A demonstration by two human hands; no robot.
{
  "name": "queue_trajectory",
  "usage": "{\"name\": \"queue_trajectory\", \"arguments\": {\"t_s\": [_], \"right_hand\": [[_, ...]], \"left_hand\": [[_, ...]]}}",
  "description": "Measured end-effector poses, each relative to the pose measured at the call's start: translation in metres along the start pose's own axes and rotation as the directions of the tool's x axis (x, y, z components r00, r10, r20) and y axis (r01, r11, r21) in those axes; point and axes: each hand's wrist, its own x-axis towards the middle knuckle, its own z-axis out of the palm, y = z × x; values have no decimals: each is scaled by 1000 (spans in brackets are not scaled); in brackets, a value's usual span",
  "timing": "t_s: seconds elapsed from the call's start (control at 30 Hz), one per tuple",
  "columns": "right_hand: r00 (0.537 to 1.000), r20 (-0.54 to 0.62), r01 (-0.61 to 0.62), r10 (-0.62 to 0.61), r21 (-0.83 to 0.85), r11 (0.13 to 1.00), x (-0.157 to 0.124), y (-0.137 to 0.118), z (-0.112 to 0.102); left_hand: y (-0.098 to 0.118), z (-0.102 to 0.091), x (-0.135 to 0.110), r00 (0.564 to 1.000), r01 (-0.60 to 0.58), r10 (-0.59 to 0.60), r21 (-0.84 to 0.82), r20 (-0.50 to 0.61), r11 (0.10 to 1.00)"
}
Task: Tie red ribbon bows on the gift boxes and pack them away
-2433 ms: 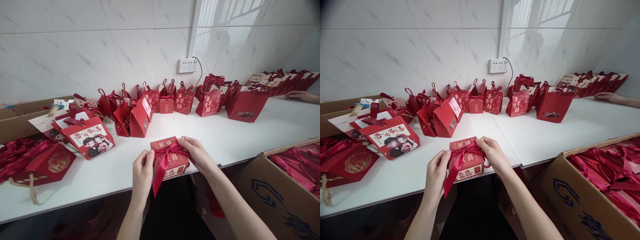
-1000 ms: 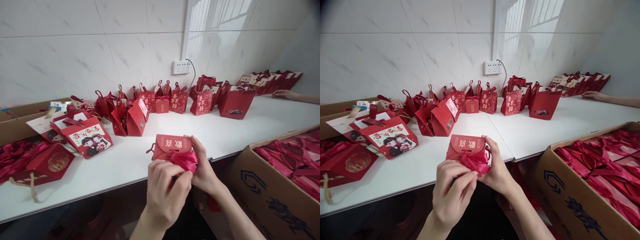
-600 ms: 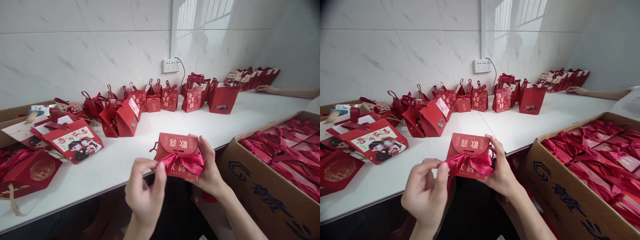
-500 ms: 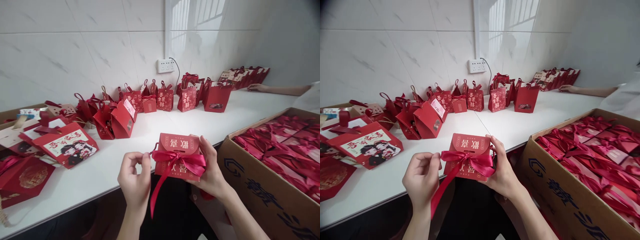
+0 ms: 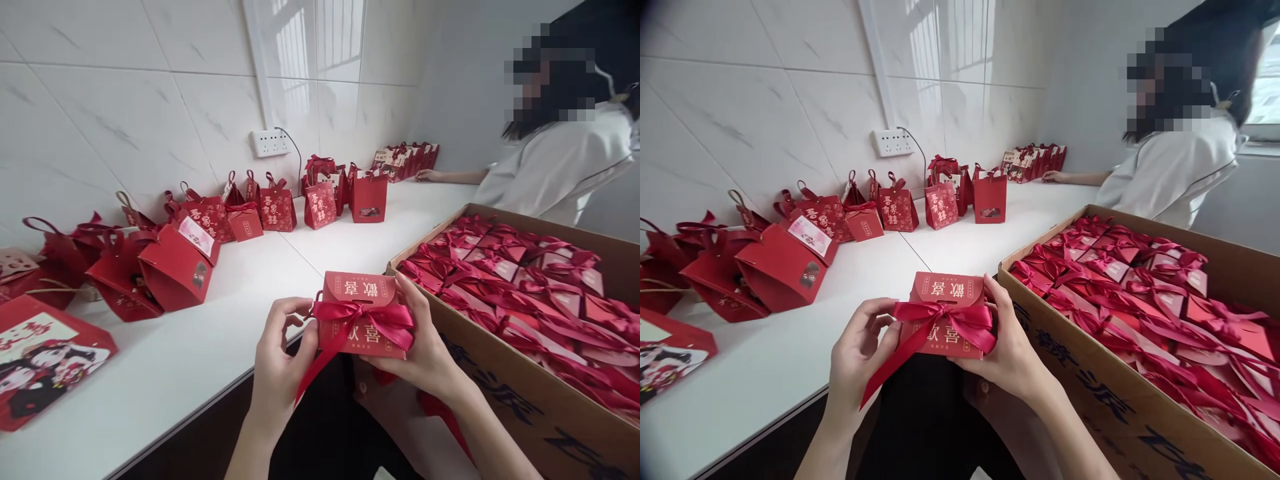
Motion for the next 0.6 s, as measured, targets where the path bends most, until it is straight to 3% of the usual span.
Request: {"name": "queue_trajectory", "arguments": {"t_s": [0.17, 0.33, 0.43, 0.53, 0.6], "right_hand": [[995, 87, -43, 40, 37, 998, -6, 1, -9], [978, 206, -27, 15, 56, 998, -5, -7, -14], [964, 264, -17, -1, 65, 998, -5, -13, -14], [954, 298, -1, -23, 78, 997, -5, -16, -13], [953, 299, 13, -37, 83, 996, -6, -18, -13]], "left_hand": [[6, -10, 9, 951, -248, 229, 74, 207, 966], [20, -29, 11, 862, -257, 238, -19, 447, 966], [31, -36, 8, 792, -122, 143, -76, 594, 990], [41, -39, 8, 696, 145, -56, -64, 716, 987], [45, -37, 9, 648, 284, -175, -22, 742, 959]]}}
